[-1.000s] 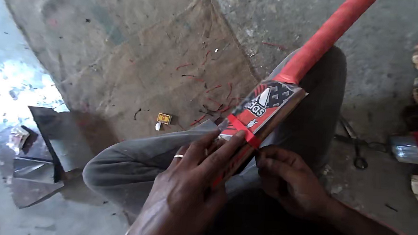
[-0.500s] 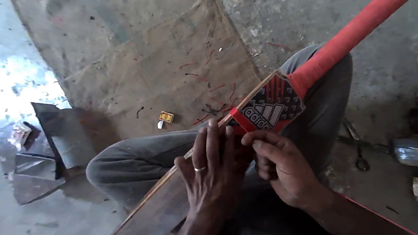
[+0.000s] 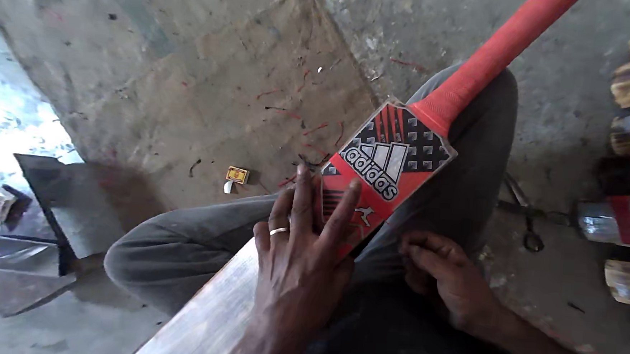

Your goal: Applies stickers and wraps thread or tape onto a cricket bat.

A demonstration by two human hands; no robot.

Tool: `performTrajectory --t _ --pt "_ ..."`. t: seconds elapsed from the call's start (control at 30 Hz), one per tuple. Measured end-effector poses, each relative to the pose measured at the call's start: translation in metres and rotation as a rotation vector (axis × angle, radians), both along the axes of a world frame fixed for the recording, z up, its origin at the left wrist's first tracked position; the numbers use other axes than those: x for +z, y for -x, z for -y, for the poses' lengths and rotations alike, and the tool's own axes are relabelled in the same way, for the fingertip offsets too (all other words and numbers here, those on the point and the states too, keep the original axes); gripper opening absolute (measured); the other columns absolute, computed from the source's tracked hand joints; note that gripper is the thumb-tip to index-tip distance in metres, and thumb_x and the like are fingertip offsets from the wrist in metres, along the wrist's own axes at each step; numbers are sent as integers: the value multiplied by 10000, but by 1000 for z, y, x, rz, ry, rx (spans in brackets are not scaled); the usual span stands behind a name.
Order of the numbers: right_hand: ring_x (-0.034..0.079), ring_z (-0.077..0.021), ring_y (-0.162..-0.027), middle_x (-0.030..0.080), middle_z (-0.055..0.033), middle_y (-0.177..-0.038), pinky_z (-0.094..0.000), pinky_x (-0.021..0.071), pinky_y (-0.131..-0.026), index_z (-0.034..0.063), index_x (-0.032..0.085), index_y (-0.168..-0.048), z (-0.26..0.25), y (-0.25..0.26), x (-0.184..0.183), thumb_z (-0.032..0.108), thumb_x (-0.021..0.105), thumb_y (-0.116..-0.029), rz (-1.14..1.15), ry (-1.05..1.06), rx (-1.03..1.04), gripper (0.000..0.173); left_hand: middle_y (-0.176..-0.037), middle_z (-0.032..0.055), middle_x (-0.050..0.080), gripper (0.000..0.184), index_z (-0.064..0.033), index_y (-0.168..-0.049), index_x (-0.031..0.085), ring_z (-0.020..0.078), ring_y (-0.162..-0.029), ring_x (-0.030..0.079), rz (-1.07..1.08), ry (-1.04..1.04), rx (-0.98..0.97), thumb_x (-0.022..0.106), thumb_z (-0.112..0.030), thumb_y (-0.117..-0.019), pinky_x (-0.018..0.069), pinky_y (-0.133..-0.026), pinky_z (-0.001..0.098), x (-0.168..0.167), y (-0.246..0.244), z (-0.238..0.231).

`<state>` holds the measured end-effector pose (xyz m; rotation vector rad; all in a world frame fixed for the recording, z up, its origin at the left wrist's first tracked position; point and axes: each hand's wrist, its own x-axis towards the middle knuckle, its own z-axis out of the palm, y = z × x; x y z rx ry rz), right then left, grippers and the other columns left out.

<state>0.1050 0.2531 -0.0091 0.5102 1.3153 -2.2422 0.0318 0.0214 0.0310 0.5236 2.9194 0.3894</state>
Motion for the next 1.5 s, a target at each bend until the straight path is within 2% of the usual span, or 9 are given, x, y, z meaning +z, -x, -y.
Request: performTrajectory --t 0.23,0.4,0.5,0.57,0.7,0.8,1.0,1.4,1.5 --pt "454 -41 -517 513 -6 -664 -194 419 -491 144 712 -1083 10 25 29 210 545 -1060 -177 113 69 181 -1499 -143 500 979 -536 -1558 317 65 -1153 636 823 -522 29 814 -279 -755 625 -851 377 49 25 30" --pt "433 -41 -509 494 4 -655 -194 402 -479 146 714 -1078 19 39 32 224 561 -1046 -169 145 38 175 -1252 6 684 901 -473 -1570 347 160 -971 712 1217 -808 -4 771 -134 -851 636 -796 348 32 49 44" --pt "410 -44 -508 490 -3 -677 -188 370 -464 121 719 -1104 30 54 36 203 545 -1048 -117 114 5 200 -1334 -27 658 710 -384 -1555 435 158 -1076 692 945 -793 24 735 -218 -932 624 -875 361 36 52 50" --pt "436 -48 -533 621 -52 -839 -180 375 -461 100 726 -1153 37 69 44 170 523 -1057 -102 95 -11 235 -1491 -113 537 569 -352 -1524 485 87 -1301 565 375 -445 48 649 -395 -981 543 -1028 377 47 33 43" --pt "401 -60 -493 526 -30 -728 -192 364 -434 118 705 -1193 49 79 53 218 523 -1061 -51 41 4 246 -1638 62 364 728 -281 -1531 489 377 -1438 395 -237 144 67 662 -587 -894 321 -1054 682 15 -29 -3" --pt "406 -62 -495 500 -16 -698 -201 378 -447 162 709 -1168 37 57 43 259 544 -1048 -16 -28 18 226 -1713 -34 185 725 -313 -1627 288 254 -1512 299 -307 307 88 583 -474 -984 346 -1082 533 -15 -39 -14" --pt "432 -46 -506 471 6 -646 -199 404 -476 158 728 -1103 8 4 15 213 588 -1018 99 42 -84 172 -1702 -37 219 759 -293 -1617 317 230 -1483 350 -329 238 47 640 -459 -950 440 -1017 431 -15 -32 -9" --pt "451 -61 -536 538 -22 -722 -221 426 -494 123 714 -1140 -5 2 24 192 548 -1055 -347 -191 6 199 -1665 4 306 803 -308 -1582 393 269 -1452 379 -375 166 69 664 -591 -880 366 -1070 511 -17 -32 -12" --pt "457 -85 -535 562 -36 -743 -231 418 -476 117 721 -1121 -10 -1 19 174 534 -1052 -339 -297 19 208 -1630 -19 382 568 -379 -1483 539 302 -1451 380 -331 68 94 605 -547 -944 317 -1098 590 0 -27 -10"
